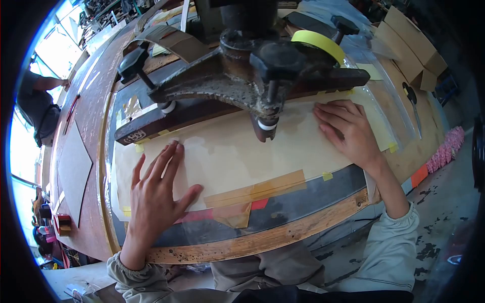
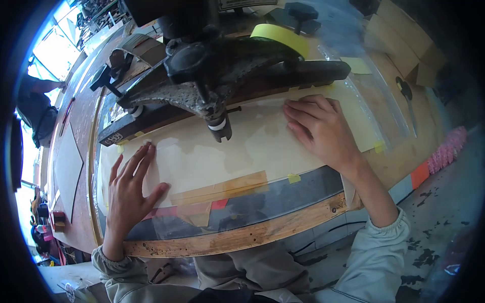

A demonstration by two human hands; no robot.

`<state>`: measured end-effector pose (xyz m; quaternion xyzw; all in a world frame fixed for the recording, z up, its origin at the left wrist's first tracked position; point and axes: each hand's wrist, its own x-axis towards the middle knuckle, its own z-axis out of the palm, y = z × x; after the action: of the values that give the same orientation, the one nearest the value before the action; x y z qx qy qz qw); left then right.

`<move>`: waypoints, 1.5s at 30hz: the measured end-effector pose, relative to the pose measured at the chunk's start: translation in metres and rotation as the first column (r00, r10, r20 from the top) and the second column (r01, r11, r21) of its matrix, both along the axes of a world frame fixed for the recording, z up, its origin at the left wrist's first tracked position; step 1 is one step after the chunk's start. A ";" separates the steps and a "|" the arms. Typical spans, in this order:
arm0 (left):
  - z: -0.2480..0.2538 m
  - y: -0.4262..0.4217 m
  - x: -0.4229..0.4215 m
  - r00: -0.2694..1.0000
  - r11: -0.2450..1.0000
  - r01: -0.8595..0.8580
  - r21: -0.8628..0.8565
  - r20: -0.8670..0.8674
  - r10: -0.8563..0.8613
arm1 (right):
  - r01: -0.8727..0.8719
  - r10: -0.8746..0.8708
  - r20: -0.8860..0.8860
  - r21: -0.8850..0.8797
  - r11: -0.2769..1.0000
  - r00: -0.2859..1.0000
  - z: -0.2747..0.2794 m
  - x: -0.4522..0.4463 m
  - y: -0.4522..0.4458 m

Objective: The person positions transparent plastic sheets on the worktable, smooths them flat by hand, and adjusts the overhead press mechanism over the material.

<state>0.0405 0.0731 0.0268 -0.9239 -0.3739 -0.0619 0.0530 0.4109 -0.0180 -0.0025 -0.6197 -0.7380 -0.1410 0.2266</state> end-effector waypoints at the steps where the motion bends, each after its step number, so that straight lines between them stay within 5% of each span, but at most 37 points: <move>1: 0.000 0.000 0.000 1.000 1.000 -0.009 -0.003 -0.003 0.009 | 0.004 -0.004 -0.010 -0.013 1.000 1.000 0.000 0.000 0.000; 13: 0.003 0.005 0.003 0.999 1.000 -0.028 0.005 -0.043 0.029 | 0.048 -0.050 -0.010 -0.149 0.988 0.999 0.003 0.002 0.002; 30: -0.007 0.011 0.005 0.999 0.995 0.001 0.100 -0.041 0.003 | 0.132 -0.131 0.078 -0.004 0.991 0.988 0.004 -0.006 0.003; 45: -0.009 0.005 0.004 0.990 0.995 -0.005 0.102 0.139 -0.010 | 0.116 -0.110 0.080 -0.071 0.991 0.991 0.007 -0.005 0.003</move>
<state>0.0444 0.0785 0.0182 -0.9139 -0.3719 -0.1452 0.0737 0.4055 -0.0146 0.0048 -0.6629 -0.7146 -0.1493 0.1664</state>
